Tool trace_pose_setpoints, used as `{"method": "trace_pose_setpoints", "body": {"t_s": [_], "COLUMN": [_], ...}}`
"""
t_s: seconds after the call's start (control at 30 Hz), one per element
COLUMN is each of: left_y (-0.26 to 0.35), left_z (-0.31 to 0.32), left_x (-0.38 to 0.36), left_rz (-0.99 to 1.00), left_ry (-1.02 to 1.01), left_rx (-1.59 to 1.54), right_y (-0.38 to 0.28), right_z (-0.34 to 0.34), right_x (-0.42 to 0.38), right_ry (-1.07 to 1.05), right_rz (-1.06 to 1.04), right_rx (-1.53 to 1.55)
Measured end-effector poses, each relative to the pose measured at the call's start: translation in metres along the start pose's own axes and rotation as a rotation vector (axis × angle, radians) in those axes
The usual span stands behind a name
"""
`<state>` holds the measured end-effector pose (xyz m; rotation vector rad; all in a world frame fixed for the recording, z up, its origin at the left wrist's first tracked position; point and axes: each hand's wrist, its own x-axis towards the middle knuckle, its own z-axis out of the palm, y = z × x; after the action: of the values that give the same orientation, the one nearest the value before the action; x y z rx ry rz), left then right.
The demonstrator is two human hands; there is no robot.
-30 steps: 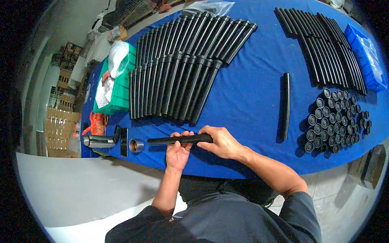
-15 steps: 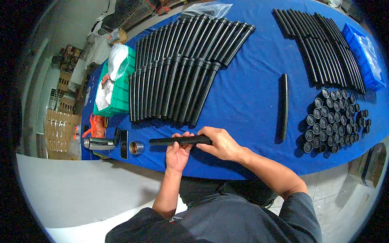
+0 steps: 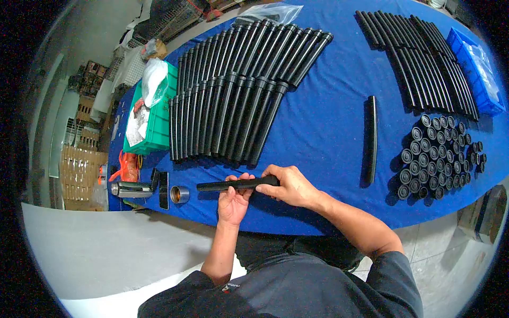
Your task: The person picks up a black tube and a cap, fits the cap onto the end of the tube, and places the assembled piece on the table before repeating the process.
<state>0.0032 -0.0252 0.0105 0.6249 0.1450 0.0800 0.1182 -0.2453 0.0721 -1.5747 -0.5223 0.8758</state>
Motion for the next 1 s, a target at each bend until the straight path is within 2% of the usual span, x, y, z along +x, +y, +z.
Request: {"method": "trace_pose_setpoints", "body": {"t_s": [0.1,0.2,0.3,0.4,0.5,0.6,0.7,0.8,0.9,1.0], "left_y": [0.000,0.000,0.001,0.001,0.000,0.001,0.001,0.001,0.000,0.001], "left_z": [0.003,0.002,0.003,0.007,0.004,0.003,0.006,0.004,0.003,0.002], "left_x": [0.001,0.000,0.000,0.000,0.000,0.001,0.001,0.000,0.000,0.001], "left_rz": [-0.008,-0.001,-0.017,-0.013,0.001,-0.014,-0.006,0.005,0.007,-0.007], "left_ry": [0.047,0.030,0.016,0.050,0.027,0.028,0.052,0.034,0.036,0.032], "left_rx": [-0.060,-0.061,-0.025,-0.034,-0.061,-0.036,-0.047,-0.065,-0.059,-0.073], "right_y": [0.025,0.019,0.010,0.026,0.012,0.017,0.028,0.012,0.014,0.025], "right_z": [0.007,0.003,0.001,0.008,0.000,0.002,0.006,0.001,-0.001,0.002], "right_x": [0.010,0.006,0.003,0.015,0.004,0.005,0.016,0.004,0.005,0.014], "right_ry": [0.247,0.127,0.017,0.324,0.114,0.033,0.297,0.145,0.064,0.283], "right_rz": [-0.607,-0.413,-0.059,-0.679,-0.281,-0.060,-0.661,-0.200,-0.060,-0.617], "right_rx": [-0.304,-0.222,-0.027,-0.333,-0.197,0.073,-0.320,-0.159,-0.030,-0.288]}}
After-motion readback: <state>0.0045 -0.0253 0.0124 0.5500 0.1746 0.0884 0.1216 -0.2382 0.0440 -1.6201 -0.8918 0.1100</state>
